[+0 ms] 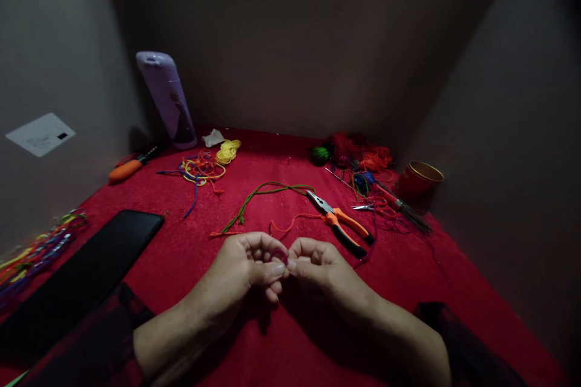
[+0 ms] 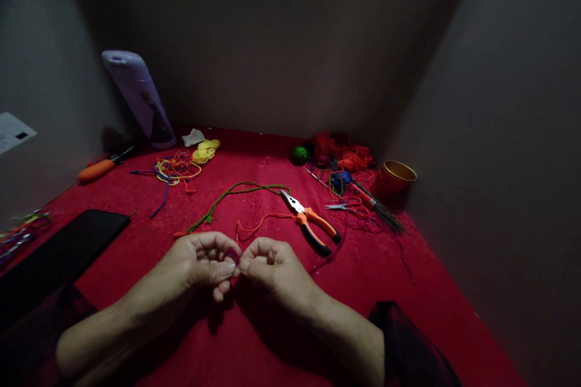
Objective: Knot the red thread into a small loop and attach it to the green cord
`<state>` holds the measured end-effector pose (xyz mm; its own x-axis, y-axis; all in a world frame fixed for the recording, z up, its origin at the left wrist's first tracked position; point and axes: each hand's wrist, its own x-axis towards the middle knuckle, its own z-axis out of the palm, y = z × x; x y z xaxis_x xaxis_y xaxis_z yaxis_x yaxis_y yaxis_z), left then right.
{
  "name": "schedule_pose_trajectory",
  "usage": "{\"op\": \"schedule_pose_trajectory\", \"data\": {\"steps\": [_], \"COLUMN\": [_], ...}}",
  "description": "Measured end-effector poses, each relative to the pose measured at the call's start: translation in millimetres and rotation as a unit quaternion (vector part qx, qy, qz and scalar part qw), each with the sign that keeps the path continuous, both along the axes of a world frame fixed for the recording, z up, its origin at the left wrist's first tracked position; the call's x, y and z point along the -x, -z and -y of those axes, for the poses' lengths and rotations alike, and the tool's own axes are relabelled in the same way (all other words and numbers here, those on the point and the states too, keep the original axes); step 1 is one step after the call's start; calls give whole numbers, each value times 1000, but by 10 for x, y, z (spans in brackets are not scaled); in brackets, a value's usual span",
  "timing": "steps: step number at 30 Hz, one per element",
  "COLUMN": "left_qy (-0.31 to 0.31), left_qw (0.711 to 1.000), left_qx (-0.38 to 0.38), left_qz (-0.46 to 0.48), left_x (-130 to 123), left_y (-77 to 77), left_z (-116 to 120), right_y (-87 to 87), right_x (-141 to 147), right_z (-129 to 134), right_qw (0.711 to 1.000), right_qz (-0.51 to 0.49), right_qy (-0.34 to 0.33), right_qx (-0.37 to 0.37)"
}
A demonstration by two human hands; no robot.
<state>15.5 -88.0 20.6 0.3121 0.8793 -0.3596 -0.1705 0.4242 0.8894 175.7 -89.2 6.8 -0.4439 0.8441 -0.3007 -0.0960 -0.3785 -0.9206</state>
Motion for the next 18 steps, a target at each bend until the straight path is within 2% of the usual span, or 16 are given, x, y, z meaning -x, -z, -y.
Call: {"op": "schedule_pose_trajectory", "data": {"steps": [7, 12, 15, 18], "left_qy": [0, 17, 26, 25], "left_qw": [1000, 1000, 999, 999], "left_qx": [1, 4, 2, 4], "left_qz": [-6, -10, -20, -27], "left_x": [-9, -5, 1, -4], "left_y": [-4, 9, 16, 8], "left_z": [9, 5, 5, 5], "right_y": [5, 60, 60, 49], "right_x": [22, 18, 8, -3], "right_z": [-15, -11, 12, 30], "right_qw": [1000, 993, 969, 912], "right_qz": [25, 45, 124, 232], "right_qy": [0, 7, 2, 21], "right_qx": [-18, -113, -212, -337]}}
